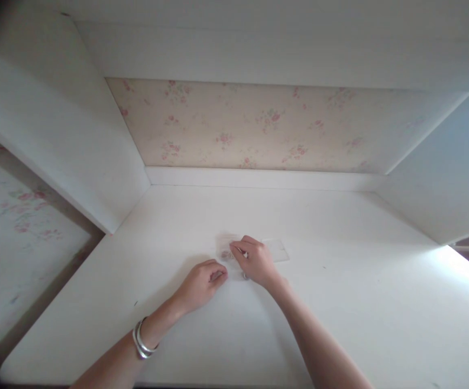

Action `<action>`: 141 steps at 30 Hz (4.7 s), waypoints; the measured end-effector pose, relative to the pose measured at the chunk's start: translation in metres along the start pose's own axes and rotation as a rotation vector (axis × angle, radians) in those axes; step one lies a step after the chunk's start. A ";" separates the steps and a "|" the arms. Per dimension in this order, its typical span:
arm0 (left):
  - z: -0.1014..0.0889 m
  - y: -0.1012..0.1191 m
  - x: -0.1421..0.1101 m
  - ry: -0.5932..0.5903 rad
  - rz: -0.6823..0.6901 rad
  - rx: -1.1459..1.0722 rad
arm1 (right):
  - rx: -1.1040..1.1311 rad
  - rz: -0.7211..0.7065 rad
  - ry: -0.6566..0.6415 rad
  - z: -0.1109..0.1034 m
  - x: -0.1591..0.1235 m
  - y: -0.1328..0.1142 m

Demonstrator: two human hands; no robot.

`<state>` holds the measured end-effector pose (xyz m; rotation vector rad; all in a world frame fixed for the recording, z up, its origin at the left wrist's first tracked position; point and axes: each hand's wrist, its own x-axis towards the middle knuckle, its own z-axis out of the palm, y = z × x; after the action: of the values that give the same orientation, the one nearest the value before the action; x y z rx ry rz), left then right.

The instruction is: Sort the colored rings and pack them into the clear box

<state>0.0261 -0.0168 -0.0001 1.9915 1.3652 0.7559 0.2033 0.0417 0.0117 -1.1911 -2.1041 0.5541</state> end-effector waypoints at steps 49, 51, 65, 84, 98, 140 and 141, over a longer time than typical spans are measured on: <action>0.009 0.014 0.023 0.038 0.228 0.312 | 0.144 0.113 -0.010 -0.022 -0.055 0.035; -0.001 0.010 0.029 0.084 0.191 0.320 | 0.148 0.065 -0.130 -0.026 -0.057 0.035; -0.013 -0.014 0.050 0.156 0.033 0.455 | 0.037 0.008 -0.307 -0.031 -0.060 0.033; 0.002 -0.006 0.005 0.137 0.040 0.283 | 0.149 0.025 -0.244 -0.028 -0.056 0.028; 0.002 -0.009 0.005 0.104 0.023 0.425 | 0.165 0.092 0.008 -0.007 -0.027 0.012; 0.043 0.028 0.013 -0.143 0.222 0.560 | 0.234 0.179 0.083 -0.022 -0.054 0.031; 0.044 0.027 0.013 -0.148 0.222 0.566 | 0.235 0.175 0.073 -0.022 -0.054 0.031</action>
<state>0.0786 -0.0195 -0.0068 2.6110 1.3878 0.3163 0.2576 0.0115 -0.0101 -1.2452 -1.8267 0.8021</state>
